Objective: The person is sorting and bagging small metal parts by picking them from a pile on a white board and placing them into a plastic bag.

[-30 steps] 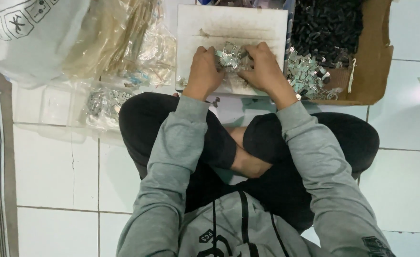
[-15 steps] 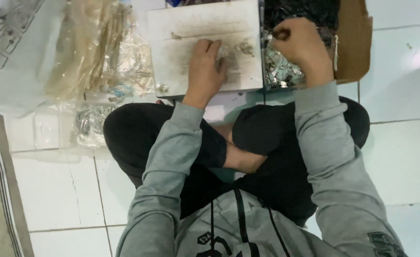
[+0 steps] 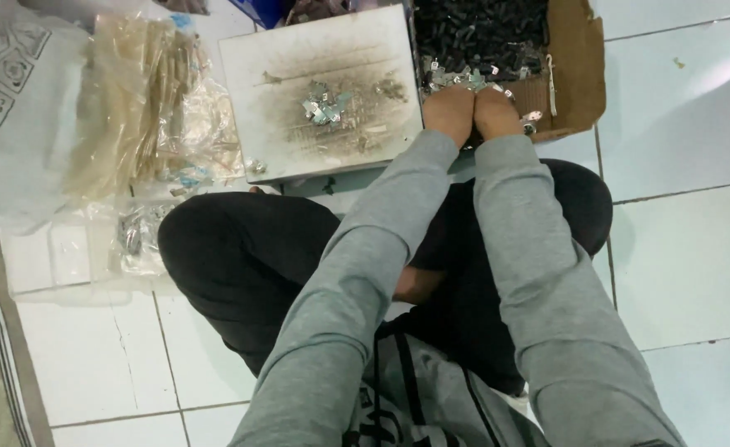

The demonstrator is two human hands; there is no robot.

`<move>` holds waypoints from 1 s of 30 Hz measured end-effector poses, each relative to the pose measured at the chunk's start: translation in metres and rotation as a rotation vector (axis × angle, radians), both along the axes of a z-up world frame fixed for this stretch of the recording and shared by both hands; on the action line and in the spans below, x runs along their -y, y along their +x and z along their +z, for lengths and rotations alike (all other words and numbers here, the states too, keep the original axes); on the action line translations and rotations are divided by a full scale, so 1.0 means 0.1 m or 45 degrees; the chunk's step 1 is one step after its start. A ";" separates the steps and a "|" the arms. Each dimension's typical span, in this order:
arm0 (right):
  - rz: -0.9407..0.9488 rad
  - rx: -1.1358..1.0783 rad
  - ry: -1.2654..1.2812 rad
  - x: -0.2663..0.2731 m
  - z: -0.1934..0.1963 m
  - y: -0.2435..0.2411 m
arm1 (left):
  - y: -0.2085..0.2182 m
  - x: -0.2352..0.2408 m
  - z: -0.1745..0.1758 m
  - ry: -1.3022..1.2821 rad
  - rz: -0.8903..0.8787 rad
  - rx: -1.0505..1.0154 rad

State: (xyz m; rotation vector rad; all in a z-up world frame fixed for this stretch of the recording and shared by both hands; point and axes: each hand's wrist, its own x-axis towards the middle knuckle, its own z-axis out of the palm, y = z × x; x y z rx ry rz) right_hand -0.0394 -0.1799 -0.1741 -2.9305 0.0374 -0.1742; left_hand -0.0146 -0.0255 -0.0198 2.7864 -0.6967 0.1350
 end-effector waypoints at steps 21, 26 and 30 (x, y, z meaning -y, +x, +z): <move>-0.106 -0.517 0.378 -0.09 1.36 0.33 | 0.12 0.03 -0.09 -0.089 -0.046 0.098; -0.134 -0.525 0.376 0.01 1.33 0.36 | 0.12 -0.01 0.09 -0.099 -0.142 0.035; -0.164 -0.547 0.381 0.00 1.30 0.28 | 0.07 -0.04 0.29 -0.132 -0.145 0.011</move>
